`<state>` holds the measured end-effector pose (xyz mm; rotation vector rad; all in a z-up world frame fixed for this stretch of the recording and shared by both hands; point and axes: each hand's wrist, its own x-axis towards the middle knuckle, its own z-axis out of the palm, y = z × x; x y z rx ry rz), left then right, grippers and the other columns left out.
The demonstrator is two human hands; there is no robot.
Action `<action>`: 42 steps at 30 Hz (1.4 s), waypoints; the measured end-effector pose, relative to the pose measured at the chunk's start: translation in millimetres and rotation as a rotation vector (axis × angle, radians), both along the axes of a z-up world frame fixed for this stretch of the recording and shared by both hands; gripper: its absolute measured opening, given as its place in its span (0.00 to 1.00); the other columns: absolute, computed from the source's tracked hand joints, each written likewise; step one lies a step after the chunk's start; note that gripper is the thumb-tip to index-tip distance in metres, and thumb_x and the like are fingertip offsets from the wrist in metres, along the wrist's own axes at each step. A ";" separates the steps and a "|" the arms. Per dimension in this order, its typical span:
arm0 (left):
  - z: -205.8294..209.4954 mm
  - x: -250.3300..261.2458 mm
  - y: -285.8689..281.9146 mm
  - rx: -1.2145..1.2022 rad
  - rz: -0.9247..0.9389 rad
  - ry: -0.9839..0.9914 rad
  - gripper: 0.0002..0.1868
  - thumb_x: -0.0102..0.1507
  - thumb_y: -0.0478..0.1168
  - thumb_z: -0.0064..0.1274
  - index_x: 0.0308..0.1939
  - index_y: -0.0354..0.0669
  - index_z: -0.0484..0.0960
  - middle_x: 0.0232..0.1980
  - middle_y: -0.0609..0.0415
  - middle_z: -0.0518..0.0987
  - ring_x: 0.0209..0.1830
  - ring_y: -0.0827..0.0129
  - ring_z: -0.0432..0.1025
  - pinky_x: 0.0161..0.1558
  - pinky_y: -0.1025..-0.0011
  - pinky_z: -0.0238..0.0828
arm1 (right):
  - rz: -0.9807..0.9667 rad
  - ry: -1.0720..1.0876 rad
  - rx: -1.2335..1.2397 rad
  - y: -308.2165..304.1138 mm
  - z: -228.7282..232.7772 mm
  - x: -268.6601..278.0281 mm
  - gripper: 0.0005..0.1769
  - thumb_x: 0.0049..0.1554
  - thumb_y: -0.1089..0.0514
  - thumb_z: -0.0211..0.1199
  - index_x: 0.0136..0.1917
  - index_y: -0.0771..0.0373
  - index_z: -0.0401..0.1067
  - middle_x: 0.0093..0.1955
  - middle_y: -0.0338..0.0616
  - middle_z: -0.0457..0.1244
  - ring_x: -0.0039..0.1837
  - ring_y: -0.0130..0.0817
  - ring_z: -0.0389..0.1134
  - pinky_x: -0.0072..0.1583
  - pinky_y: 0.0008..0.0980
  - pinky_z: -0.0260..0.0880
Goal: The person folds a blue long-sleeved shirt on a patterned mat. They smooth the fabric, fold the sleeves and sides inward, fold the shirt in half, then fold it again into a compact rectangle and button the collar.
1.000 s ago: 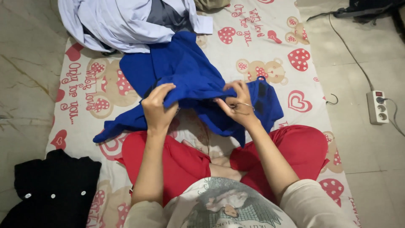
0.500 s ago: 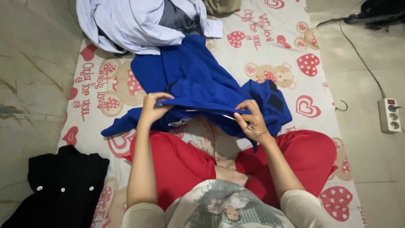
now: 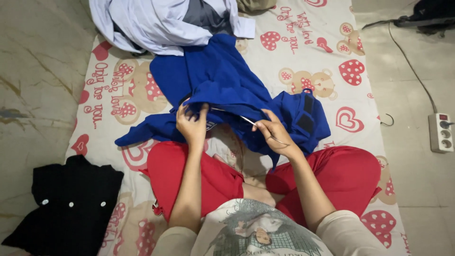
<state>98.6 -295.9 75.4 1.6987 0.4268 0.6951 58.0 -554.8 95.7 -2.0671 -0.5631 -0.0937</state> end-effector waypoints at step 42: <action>-166.3 39.3 -50.1 0.877 -0.818 0.148 0.48 0.53 0.76 0.51 0.50 0.31 0.79 0.60 0.24 0.73 0.58 0.33 0.67 0.61 0.49 0.63 | 0.603 0.857 0.661 141.3 66.2 168.6 0.19 0.59 0.47 0.65 0.41 0.68 0.76 0.59 0.50 0.69 0.71 0.37 0.64 0.69 0.31 0.58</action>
